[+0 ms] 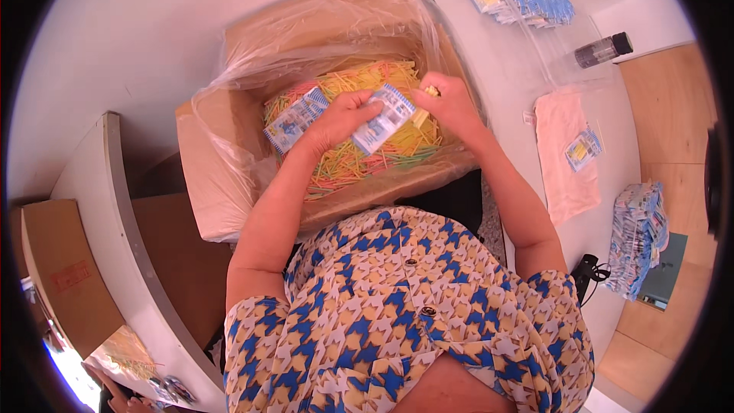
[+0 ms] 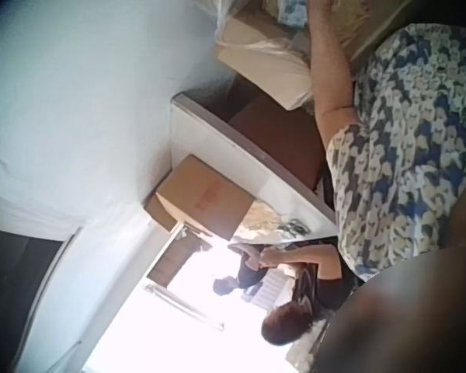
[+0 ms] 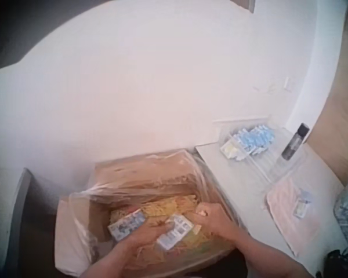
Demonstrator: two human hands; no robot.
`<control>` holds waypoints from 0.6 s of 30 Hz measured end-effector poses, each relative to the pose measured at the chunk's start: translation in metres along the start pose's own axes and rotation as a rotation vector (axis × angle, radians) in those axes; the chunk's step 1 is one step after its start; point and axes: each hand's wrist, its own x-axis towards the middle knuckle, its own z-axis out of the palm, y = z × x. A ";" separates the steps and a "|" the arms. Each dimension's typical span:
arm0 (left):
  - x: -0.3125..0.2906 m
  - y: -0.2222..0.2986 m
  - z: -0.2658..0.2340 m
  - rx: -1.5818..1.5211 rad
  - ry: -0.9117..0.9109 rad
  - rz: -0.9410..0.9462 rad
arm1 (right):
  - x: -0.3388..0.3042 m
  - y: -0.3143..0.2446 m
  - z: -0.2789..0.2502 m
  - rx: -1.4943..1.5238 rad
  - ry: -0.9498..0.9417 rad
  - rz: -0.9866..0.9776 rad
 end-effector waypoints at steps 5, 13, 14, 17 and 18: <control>0.000 -0.014 -0.008 0.210 0.043 0.196 | -0.013 -0.017 -0.018 0.524 -0.099 0.364; -0.001 -0.006 0.003 -0.019 0.066 0.240 | -0.005 -0.033 -0.013 0.713 -0.225 0.371; -0.002 -0.005 0.004 -0.023 0.058 0.243 | -0.005 -0.035 -0.012 0.749 -0.204 0.369; -0.004 -0.001 0.005 0.007 0.007 0.262 | 0.004 -0.040 -0.011 0.655 -0.231 0.372; -0.004 -0.001 0.005 0.004 0.009 0.263 | 0.005 -0.041 -0.010 0.652 -0.234 0.372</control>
